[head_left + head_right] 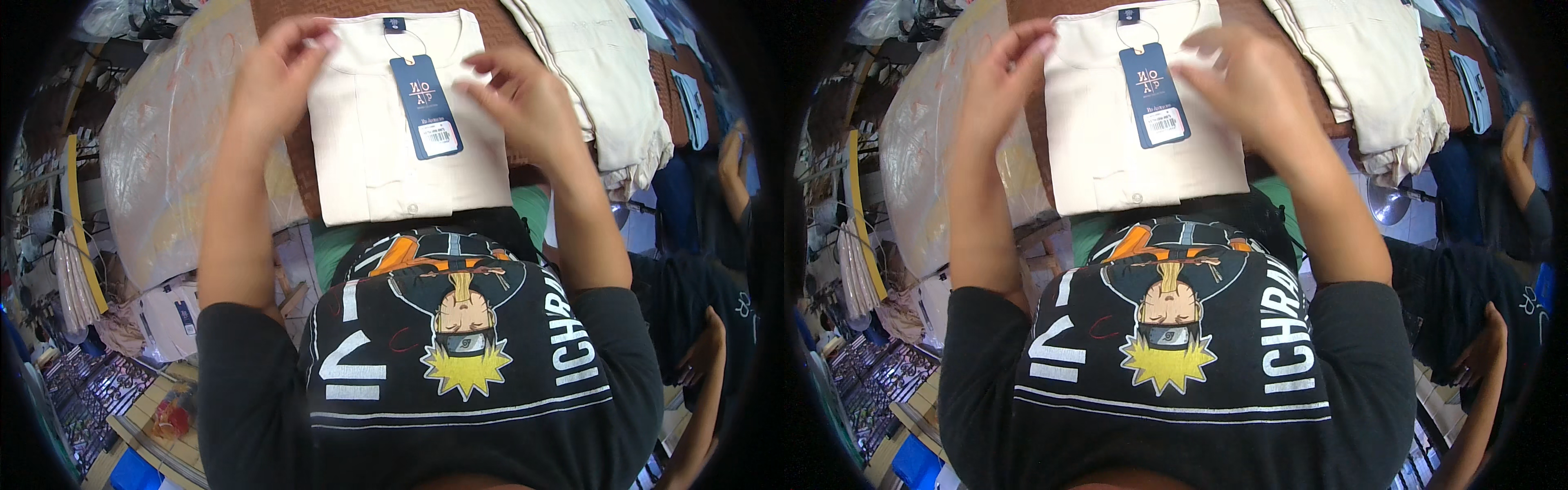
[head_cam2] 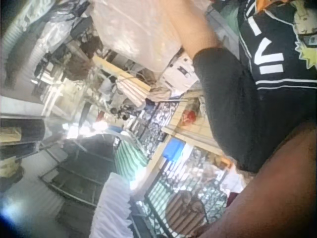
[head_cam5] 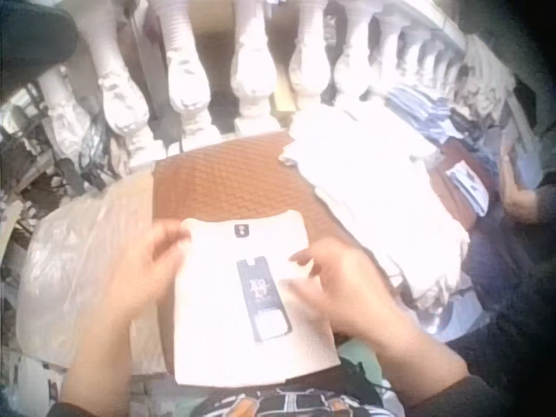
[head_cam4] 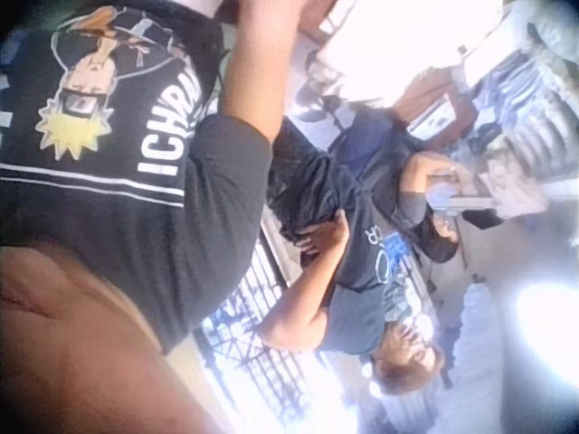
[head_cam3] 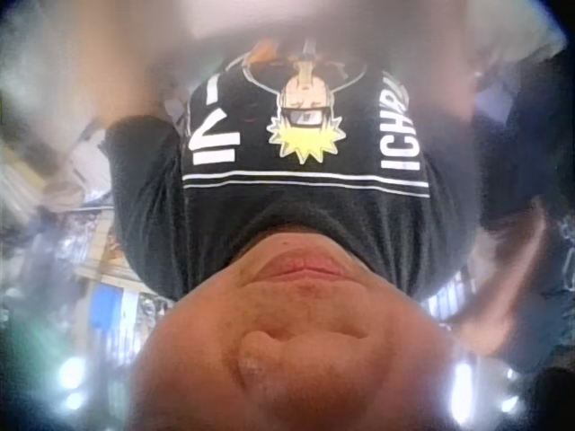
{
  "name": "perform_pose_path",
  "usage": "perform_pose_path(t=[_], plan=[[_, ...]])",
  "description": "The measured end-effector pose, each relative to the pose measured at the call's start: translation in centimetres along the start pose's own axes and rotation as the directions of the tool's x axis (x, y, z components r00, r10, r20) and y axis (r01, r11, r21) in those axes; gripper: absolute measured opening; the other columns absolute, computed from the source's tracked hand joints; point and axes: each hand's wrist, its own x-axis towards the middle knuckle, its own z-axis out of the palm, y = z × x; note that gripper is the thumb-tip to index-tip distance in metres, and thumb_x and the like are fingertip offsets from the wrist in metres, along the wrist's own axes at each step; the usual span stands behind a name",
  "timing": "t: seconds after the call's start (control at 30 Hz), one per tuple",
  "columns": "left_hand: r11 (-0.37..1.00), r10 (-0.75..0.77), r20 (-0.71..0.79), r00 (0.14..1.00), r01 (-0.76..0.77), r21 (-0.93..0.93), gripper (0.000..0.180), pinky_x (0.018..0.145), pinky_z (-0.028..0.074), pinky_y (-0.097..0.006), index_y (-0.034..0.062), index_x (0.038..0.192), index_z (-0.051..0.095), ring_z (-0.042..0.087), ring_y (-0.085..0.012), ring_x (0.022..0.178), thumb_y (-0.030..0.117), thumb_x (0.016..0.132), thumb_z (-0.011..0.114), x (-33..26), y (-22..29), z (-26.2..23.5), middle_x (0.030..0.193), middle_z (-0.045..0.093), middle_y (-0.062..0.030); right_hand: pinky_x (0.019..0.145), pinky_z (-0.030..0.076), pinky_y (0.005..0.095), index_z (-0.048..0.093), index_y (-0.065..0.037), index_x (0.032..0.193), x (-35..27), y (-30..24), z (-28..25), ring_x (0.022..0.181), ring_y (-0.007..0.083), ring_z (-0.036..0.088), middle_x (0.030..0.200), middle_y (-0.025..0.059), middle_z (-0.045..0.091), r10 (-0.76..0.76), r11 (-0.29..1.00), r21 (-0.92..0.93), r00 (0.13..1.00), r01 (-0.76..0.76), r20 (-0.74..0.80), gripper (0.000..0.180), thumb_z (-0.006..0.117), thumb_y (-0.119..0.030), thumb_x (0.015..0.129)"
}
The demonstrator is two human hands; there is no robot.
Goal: The person folds a shirt on a table, places it inside a clear plastic bag, seals the bag, and sets the packaged shirt aside.
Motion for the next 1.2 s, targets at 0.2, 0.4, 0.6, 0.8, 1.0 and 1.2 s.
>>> perform_pose_path(t=[0.2,0.4,0.6,0.8,1.0,1.2], plan=[[0.962,0.108,0.082,0.991,-0.125,0.243,0.033,0.09,0.043,-0.037,0.0064,0.111,0.061,0.055,-0.0267,0.105,0.02,0.081,0.064,-8.4,2.1,4.8,0.113,0.059,-0.0125,0.081,0.047,0.0389,0.062,-0.004,0.103,-4.1,-2.3,2.2,0.093,0.0315,0.059,0.098,0.013,0.063,-0.246,0.969,-0.038,0.969,0.245,-0.029,0.047,0.075,-0.03,0.066],[0.868,0.198,0.1,0.975,-0.221,0.445,0.043,0.1,0.035,-0.039,0.0057,0.118,0.057,0.045,-0.0301,0.119,0.025,0.079,0.065,-9.7,1.1,5.3,0.125,0.052,-0.0124,0.075,0.05,0.0364,0.065,-0.005,0.099,-3.9,-2.7,1.5,0.088,0.0277,0.062,0.096,0.0137,0.065,-0.201,0.937,-0.252,0.962,0.243,0.183,0.035,0.072,-0.027,0.072],[0.87,0.196,0.11,0.974,-0.225,0.44,0.041,0.1,0.035,-0.04,0.0057,0.115,0.06,0.045,-0.0296,0.119,0.026,0.08,0.065,-9.8,1.1,4.9,0.124,0.053,-0.0121,0.057,0.051,0.0377,0.068,-0.007,0.08,-3.5,-2.4,0.6,0.062,0.0271,0.064,0.074,0.0108,0.066,-0.277,0.913,-0.312,0.961,0.263,0.001,0.031,0.065,-0.038,0.075],[0.875,0.204,0.096,0.974,-0.225,0.428,0.038,0.099,0.034,-0.041,0.0082,0.115,0.061,0.046,-0.0287,0.118,0.025,0.081,0.063,-9.8,1.2,4.9,0.123,0.055,-0.0113,0.068,0.053,0.0349,0.066,-0.002,0.096,-2.2,-3.3,2.8,0.082,0.028,0.065,0.094,0.0169,0.066,-0.144,0.915,-0.387,0.988,0.113,-0.054,0.045,0.066,-0.042,0.077],[0.877,0.184,0.107,0.977,-0.212,0.431,0.037,0.098,0.034,-0.041,0.0097,0.115,0.061,0.046,-0.0278,0.118,0.026,0.081,0.063,-9.6,1.3,5.0,0.123,0.055,-0.0098,0.068,0.053,0.0385,0.067,-0.002,0.087,-1.7,-2.9,3.3,0.076,0.0296,0.066,0.08,0.0165,0.066,-0.064,0.891,-0.438,0.989,0.117,0.134,0.043,0.063,-0.044,0.076],[0.886,0.174,0.121,0.977,-0.208,0.414,0.036,0.098,0.035,-0.041,0.0096,0.114,0.061,0.047,-0.0285,0.117,0.024,0.081,0.063,-9.5,1.5,4.7,0.123,0.055,-0.0105,0.058,0.052,0.0363,0.068,-0.006,0.069,-1.4,-3.6,2.1,0.062,0.0269,0.066,0.066,0.0135,0.065,-0.135,0.819,-0.541,0.981,0.191,0.142,0.033,0.056,-0.035,0.082]])
